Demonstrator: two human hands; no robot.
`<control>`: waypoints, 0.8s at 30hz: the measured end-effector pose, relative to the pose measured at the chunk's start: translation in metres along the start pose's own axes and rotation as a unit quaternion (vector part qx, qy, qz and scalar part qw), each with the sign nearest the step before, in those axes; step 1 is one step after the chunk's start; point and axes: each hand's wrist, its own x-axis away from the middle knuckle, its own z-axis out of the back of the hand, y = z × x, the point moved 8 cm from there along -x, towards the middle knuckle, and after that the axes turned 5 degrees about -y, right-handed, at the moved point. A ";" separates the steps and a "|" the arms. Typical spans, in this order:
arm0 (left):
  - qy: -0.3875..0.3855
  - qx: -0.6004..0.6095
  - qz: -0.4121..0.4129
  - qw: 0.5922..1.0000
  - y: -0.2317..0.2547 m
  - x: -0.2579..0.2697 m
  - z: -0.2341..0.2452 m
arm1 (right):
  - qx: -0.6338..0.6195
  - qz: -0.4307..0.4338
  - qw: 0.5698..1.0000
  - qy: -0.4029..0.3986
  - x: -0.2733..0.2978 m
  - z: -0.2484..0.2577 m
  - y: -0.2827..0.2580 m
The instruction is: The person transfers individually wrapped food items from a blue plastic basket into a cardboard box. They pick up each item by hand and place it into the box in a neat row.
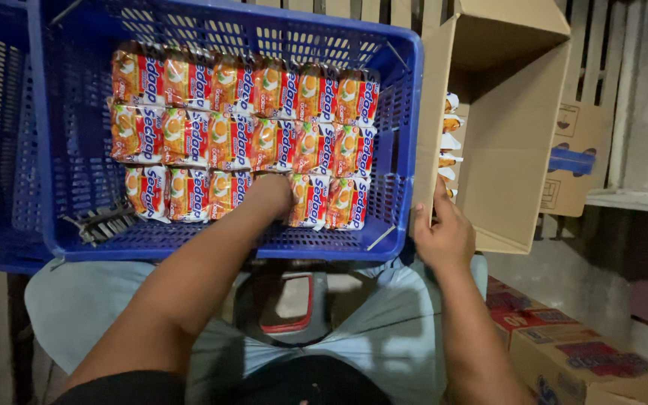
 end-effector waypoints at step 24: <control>0.316 0.009 0.033 0.948 0.036 0.138 0.023 | -0.157 0.082 0.940 -0.291 -0.068 0.051 -0.014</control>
